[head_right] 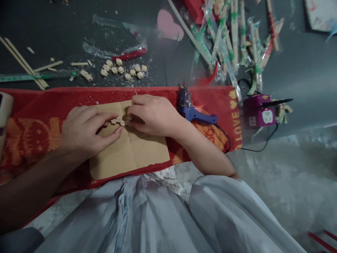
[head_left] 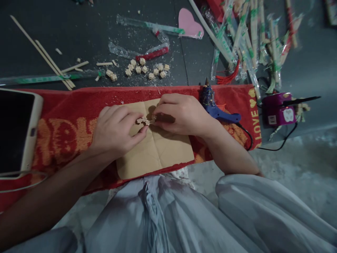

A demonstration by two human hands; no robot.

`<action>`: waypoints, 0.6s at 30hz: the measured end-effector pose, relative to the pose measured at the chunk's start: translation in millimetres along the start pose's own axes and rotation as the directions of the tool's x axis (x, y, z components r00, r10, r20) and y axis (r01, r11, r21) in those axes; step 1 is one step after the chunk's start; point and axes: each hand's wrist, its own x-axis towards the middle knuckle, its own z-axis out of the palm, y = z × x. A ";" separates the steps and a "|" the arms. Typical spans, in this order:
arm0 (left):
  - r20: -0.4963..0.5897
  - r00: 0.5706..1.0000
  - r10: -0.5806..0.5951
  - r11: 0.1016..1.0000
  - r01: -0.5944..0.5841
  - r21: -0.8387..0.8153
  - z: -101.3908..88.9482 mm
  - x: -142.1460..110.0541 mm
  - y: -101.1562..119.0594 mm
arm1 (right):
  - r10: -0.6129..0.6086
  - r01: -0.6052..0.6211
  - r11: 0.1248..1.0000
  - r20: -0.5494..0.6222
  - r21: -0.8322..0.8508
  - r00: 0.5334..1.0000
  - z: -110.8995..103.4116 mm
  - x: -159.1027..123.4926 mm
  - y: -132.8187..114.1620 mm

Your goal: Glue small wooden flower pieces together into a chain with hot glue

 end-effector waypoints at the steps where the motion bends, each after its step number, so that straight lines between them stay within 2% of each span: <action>1: 0.003 1.000 0.002 1.000 -0.002 0.009 -0.2 -0.5 -0.1 | -0.005 0.005 1.000 -0.002 -0.003 1.000 0.1 -0.1 0.3; 10: -0.011 0.999 0.039 0.994 -0.038 0.105 -4.9 -3.8 -1.9 | -0.002 0.002 1.000 -0.014 0.019 1.000 0.2 -1.3 0.8; 16: -0.016 1.000 0.019 0.998 -0.018 0.061 -4.2 -6.2 0.8 | -0.001 0.001 1.000 -0.015 0.029 1.000 -2.3 -4.1 4.2; 18: -0.014 0.999 0.030 0.993 -0.029 0.116 -4.5 -7.1 2.1 | -0.003 0.004 1.000 -0.019 0.027 1.000 -2.3 -4.9 5.4</action>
